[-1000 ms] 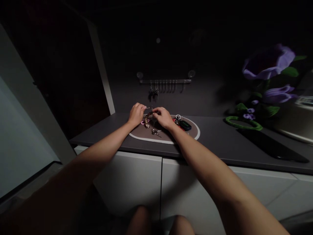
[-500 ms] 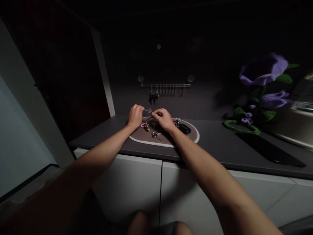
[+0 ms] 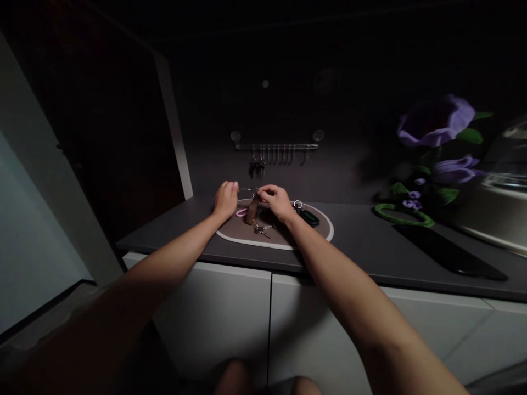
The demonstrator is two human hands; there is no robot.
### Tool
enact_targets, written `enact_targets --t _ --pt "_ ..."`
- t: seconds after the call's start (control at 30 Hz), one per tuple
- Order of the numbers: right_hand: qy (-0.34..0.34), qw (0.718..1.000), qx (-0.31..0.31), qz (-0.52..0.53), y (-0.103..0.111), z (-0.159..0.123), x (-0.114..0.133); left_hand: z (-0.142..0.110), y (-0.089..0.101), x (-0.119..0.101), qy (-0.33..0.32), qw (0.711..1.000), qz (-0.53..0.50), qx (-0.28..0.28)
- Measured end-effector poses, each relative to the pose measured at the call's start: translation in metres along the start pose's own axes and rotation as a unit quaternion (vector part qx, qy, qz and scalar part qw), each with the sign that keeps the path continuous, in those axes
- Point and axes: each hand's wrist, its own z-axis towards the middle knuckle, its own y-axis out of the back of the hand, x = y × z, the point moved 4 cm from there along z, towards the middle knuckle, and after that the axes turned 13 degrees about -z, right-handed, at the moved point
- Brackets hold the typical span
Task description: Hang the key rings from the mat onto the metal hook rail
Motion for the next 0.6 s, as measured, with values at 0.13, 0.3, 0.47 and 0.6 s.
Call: enact_targets --t 0.13,0.3,0.47,0.6 --pt "-0.023 0.998 -0.019 0.054 0.003 0.000 -0.002 0.000 -0.005 -0.001 -0.005 0.999 0.016 0.050" --pt "-0.055 0.991 -0.039 0.111 0.006 0.001 -0.006 -0.003 -0.012 -0.004 -0.027 0.994 0.033 0.103" --pt "-0.074 0.985 -0.058 0.147 0.008 0.002 -0.009 -0.007 -0.017 -0.008 -0.078 0.985 0.034 0.147" --pt "-0.077 0.981 -0.061 0.168 0.008 0.003 -0.012 -0.011 -0.022 -0.012 -0.124 0.976 0.035 0.176"
